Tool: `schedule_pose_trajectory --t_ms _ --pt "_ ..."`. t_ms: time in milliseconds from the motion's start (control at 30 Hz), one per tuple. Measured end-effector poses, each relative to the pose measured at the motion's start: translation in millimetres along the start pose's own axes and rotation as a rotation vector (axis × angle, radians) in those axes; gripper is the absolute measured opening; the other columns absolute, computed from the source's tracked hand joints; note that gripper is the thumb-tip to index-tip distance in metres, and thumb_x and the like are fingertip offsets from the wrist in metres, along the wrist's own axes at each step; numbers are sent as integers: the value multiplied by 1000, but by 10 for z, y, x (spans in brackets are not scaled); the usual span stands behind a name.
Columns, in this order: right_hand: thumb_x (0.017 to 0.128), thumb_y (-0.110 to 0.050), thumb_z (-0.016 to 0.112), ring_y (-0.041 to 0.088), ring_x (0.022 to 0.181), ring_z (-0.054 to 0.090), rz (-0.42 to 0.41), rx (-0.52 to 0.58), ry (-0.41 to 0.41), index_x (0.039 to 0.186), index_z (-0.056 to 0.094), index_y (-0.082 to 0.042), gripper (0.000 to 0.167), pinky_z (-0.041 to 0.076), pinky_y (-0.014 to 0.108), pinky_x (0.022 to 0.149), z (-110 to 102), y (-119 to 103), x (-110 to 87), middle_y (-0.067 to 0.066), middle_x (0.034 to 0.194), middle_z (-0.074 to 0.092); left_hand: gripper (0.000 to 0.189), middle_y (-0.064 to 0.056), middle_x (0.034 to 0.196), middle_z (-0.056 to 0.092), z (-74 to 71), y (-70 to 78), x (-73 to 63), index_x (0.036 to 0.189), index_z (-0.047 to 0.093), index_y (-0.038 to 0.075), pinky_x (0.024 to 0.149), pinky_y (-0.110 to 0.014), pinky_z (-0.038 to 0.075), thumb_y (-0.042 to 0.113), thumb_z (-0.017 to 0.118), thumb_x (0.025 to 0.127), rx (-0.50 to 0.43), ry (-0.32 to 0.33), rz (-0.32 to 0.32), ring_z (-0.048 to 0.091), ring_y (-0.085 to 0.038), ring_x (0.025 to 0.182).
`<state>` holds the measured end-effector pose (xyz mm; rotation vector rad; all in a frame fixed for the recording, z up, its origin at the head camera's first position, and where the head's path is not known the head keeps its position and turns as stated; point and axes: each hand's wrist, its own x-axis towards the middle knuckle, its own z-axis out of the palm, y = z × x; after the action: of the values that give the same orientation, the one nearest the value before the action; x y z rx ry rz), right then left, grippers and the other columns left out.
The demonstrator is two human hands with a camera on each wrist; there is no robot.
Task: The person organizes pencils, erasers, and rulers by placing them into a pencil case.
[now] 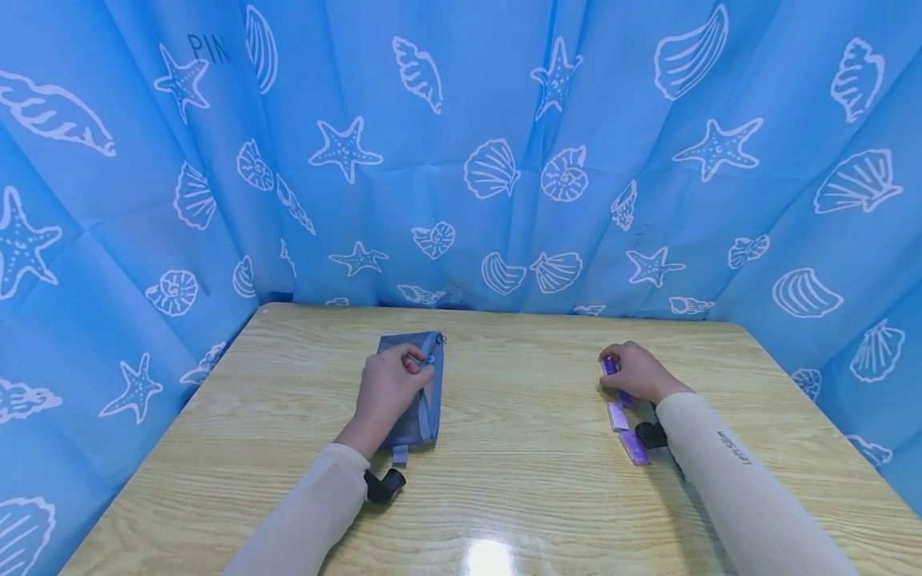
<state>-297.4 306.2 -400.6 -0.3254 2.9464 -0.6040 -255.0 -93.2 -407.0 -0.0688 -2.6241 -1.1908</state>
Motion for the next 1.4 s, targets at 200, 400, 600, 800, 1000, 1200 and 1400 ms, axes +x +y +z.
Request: schedule_pose_trajectory --t_ms 200,400,600,800,1000,1200,1400 --pt "81 -15 74 32 91 58 9 0 -20 127 55 10 56 52 46 79 -1 25 18 29 111 55 23 4 72 63 -10 -2 12 100 74 12 51 -27 46 25 72 81 -27 6 -10 55 -12 56" --pt "79 -14 76 33 92 58 8 -15 -43 128 55 11 59 52 47 80 7 53 39 30 113 55 22 3 71 63 -6 1 17 99 75 12 52 -26 45 24 74 81 -36 12 -3 54 -12 57" --pt "80 -13 75 36 98 59 18 8 -31 128 54 12 58 52 48 82 9 42 19 30 116 56 20 4 71 64 -2 22 17 100 75 12 51 -27 44 20 73 81 -55 21 -4 55 -13 56" --pt "83 -16 73 34 96 58 26 45 9 127 56 10 54 52 46 80 24 62 11 26 114 55 19 4 70 63 -4 43 30 99 75 12 49 -27 44 17 71 81 -63 28 -1 54 -13 55" --pt "86 -17 72 36 102 57 -1 87 83 128 57 9 52 51 49 85 44 53 -3 24 114 56 18 4 70 64 -20 74 26 98 76 12 50 -27 43 17 71 82 -71 22 -10 54 -13 56" --pt "89 -18 71 39 109 59 -25 232 130 132 54 9 53 51 51 92 88 49 -10 23 118 56 18 4 69 63 -25 63 21 98 76 12 50 -27 43 17 70 81 -67 25 -9 54 -13 55" --pt "91 -20 69 35 108 59 -1 305 167 134 54 5 52 52 44 90 82 23 -37 23 122 55 18 5 67 63 -25 52 21 96 76 13 49 -27 42 16 68 81 -57 33 4 53 -13 53"
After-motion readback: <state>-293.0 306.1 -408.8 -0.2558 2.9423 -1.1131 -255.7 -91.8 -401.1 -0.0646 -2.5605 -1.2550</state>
